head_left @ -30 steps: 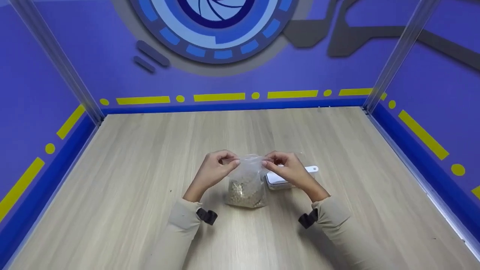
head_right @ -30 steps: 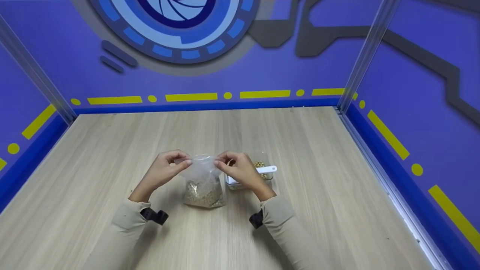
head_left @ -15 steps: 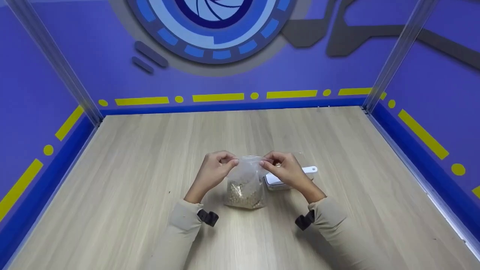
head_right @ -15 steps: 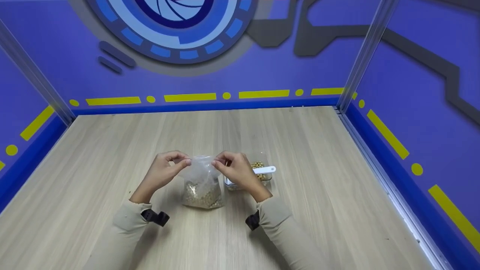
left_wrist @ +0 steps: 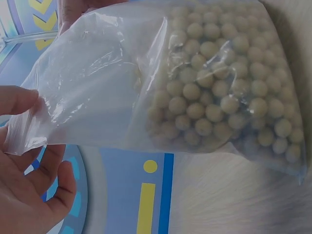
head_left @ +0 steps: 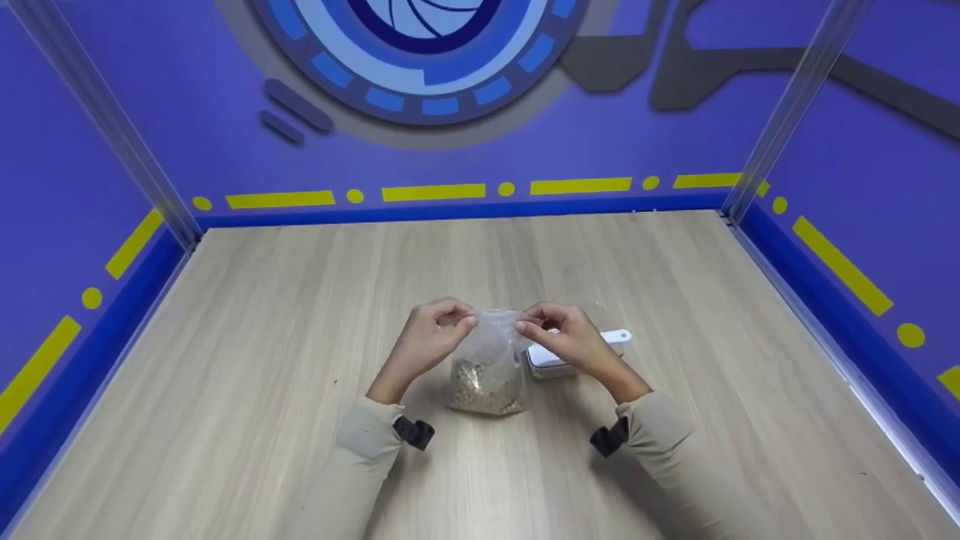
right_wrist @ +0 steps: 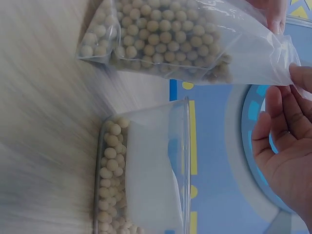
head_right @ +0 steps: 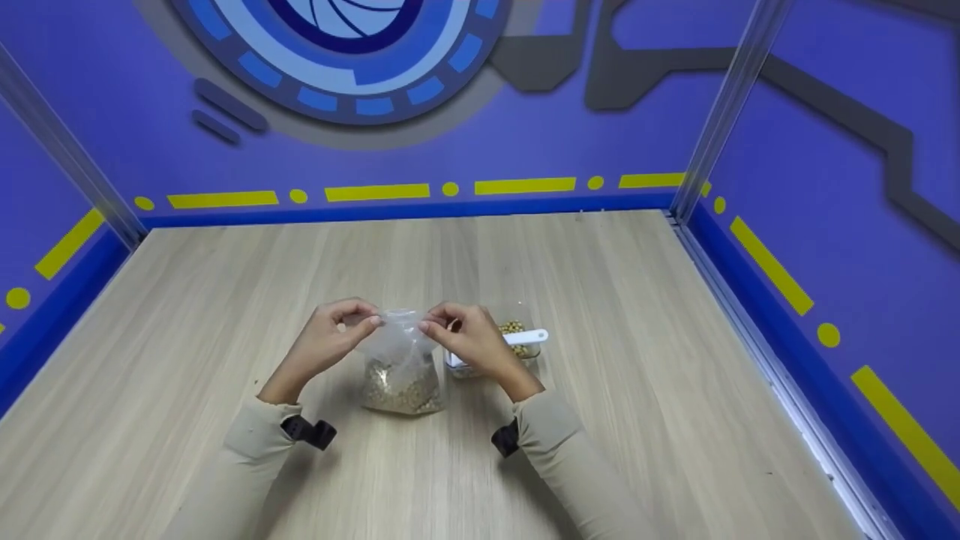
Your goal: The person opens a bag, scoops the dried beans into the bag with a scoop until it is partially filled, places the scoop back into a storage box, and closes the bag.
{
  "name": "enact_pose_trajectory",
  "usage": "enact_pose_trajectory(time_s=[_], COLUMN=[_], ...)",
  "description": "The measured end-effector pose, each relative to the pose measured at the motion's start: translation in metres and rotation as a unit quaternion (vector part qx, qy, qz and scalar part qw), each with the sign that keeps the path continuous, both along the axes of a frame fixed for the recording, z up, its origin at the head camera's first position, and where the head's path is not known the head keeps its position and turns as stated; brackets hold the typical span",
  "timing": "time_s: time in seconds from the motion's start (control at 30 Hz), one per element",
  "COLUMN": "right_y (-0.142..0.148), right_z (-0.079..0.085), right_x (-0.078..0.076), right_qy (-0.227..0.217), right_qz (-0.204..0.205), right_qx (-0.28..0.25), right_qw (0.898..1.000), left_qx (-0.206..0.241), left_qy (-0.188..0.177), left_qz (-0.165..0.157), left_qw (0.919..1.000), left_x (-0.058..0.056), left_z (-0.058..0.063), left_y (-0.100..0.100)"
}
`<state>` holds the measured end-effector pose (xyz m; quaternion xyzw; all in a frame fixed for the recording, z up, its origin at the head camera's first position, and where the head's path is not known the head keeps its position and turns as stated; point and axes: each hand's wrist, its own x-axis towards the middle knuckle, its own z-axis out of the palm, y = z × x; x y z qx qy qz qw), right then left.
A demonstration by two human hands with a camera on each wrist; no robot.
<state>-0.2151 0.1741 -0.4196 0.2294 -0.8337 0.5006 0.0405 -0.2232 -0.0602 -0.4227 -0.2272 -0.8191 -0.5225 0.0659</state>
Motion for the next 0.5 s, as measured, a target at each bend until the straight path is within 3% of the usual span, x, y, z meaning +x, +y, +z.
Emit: enact_pose_trajectory(time_s=[0.17,0.5], right_y=[-0.008,-0.013], right_z=[0.019,0.020], right_x=[0.012,0.015], right_qy=[-0.004,0.036], right_qz=[0.020,-0.015], right_qx=[-0.006,0.003], right_qw=[1.000,0.999], left_qx=[0.021,-0.006], left_qy=[-0.022,0.008], left_qz=[-0.010,0.004], left_qw=[0.9995,0.9999], left_x=[-0.001,-0.001], left_z=[-0.002,0.002], left_y=[0.000,0.005])
